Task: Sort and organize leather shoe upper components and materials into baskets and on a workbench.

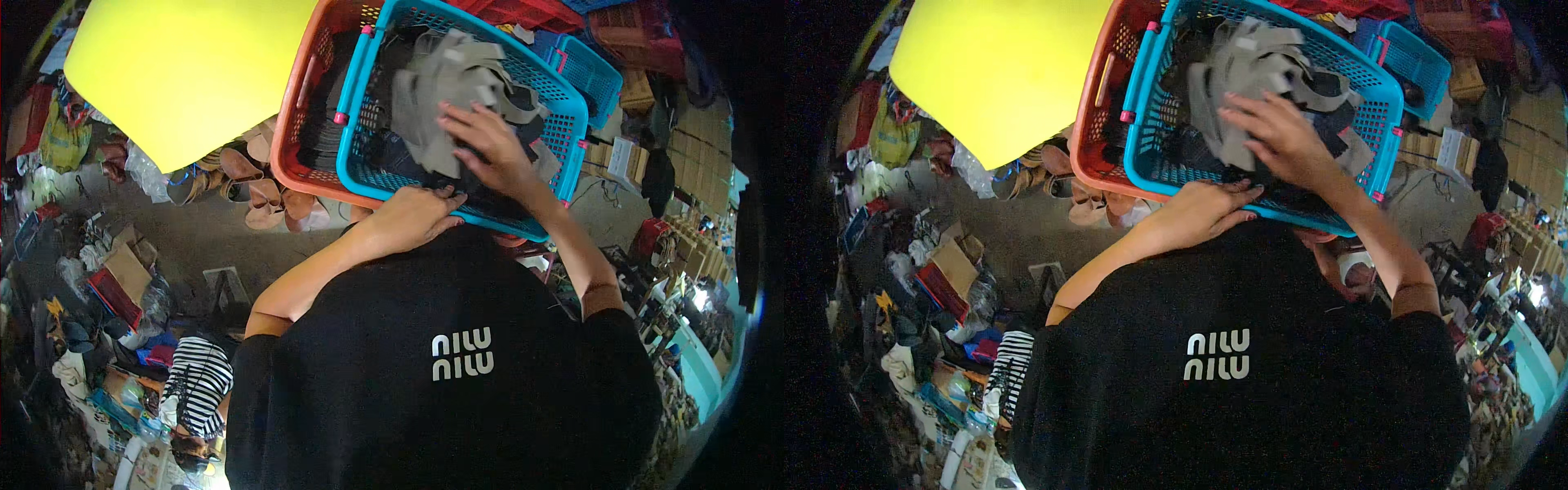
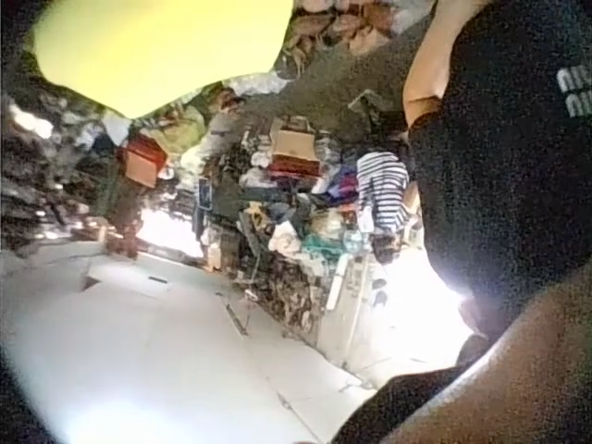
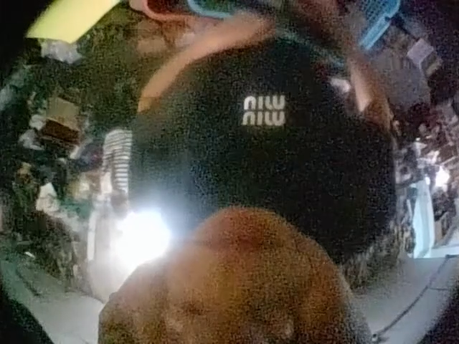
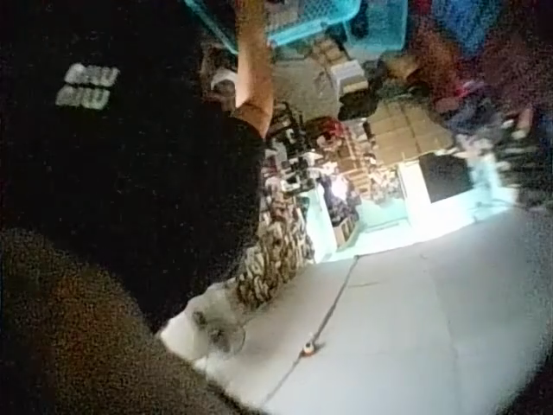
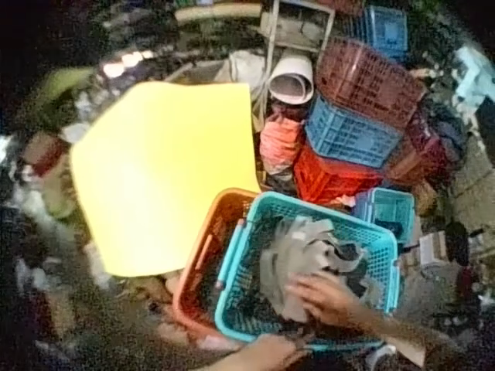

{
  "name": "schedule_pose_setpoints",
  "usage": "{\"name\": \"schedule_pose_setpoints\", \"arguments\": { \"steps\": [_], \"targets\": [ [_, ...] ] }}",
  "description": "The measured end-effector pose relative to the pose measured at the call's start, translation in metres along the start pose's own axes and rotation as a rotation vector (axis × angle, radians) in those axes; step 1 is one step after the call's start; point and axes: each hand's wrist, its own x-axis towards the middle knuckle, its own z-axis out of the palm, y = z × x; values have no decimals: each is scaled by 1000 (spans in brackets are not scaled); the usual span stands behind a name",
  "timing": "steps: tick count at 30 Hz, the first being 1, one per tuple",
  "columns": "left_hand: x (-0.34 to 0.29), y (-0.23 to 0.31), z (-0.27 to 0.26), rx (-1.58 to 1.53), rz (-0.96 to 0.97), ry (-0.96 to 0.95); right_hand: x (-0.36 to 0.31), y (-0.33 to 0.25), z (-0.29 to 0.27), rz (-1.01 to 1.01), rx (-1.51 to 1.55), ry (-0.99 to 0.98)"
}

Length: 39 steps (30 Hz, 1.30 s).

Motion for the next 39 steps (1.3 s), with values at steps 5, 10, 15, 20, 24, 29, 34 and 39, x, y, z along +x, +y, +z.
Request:
{"name": "schedule_pose_setpoints", "arguments": {
  "steps": [5, 10, 15, 20, 24, 29, 34, 39],
  "targets": [
    [5, -5, -4, -50, -13, -17, -52, -11, -32, 321, -32, 288],
    [26, 2, -34, -148, -29, -132, -134, -15, -21, 518, 67, 320],
    [85, 20, -46, 6, 94, -71, -179, -45, 11, 651, 201, 342],
    [149, 26, 6, 249, 371, -323, -205, -51, 43, 665, 167, 434],
    [164, 12, 71, 347, 560, -471, -212, -61, 50, 599, 119, 570],
    [170, -3, 103, 448, 599, -399, -218, -64, 44, 525, 126, 594],
    [175, -2, 118, 607, 637, -285, -222, -64, 47, 513, 122, 622],
    [188, -14, 100, 565, 630, -159, -228, -59, 49, 480, 142, 626]
  ]
}}
